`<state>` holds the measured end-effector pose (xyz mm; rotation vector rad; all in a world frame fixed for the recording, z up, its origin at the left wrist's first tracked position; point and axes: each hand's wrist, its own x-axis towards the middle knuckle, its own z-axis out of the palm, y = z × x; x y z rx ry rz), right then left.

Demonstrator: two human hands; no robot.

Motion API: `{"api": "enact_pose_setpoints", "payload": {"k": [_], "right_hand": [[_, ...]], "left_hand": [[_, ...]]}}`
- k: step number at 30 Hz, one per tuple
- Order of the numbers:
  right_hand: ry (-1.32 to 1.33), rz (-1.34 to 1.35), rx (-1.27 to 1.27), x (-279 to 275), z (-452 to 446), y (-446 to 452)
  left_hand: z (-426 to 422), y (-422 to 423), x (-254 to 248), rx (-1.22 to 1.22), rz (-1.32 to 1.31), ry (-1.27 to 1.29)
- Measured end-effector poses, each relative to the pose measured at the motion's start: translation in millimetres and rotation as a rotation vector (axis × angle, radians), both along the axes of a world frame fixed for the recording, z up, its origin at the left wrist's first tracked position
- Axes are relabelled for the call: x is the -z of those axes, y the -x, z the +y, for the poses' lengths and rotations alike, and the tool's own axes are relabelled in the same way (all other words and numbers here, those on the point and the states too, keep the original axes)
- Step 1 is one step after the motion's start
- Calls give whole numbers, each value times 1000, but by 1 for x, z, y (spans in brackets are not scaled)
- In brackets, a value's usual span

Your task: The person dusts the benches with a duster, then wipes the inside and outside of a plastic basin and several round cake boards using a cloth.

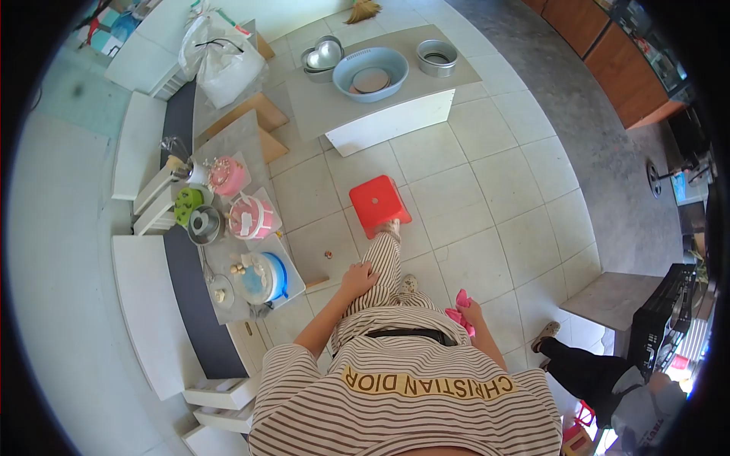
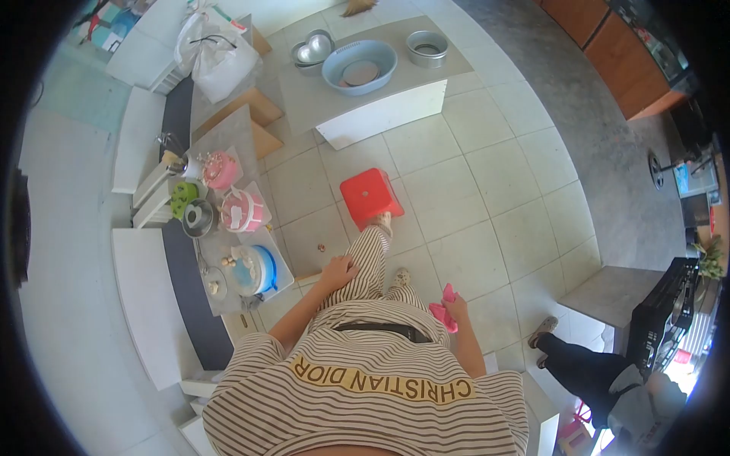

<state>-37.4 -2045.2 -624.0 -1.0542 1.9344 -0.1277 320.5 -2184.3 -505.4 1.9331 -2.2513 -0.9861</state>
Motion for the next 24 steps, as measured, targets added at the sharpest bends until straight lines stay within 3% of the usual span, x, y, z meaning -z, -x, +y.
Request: {"api": "enact_pose_setpoints", "payload": {"k": [2, 7, 9, 10, 12, 13, 15, 18, 20, 23, 24], "right_hand": [[108, 28, 23, 6, -16, 5], [243, 64, 159, -44, -67, -6], [307, 118, 202, -54, -89, -8], [250, 42, 308, -43, -90, -7], [123, -96, 448, -40, -104, -10], [50, -155, 487, -36, -112, -14], [22, -56, 360, -15, -134, -21], [-23, 19, 217, 1, -208, -37], [9, 22, 190, -3, -262, -78], [255, 60, 139, -28, -366, -136], [291, 19, 123, -43, -392, -153]], "left_hand": [[-17, -2, -1, -42, 97, -14], [-63, 1, 10, -98, 279, -159], [-80, 1, 31, 30, -17, -133], [-89, -2, 36, 24, 0, -124], [-105, -12, 47, 251, -189, -191], [-113, -16, 46, 180, -203, -266], [-122, -31, 44, 100, -210, -339], [-159, -70, 57, -48, -326, -227], [-206, -111, 91, 81, -219, -453], [-276, -155, 90, 228, -210, -382], [-300, -163, 74, 274, -226, -526]]}}
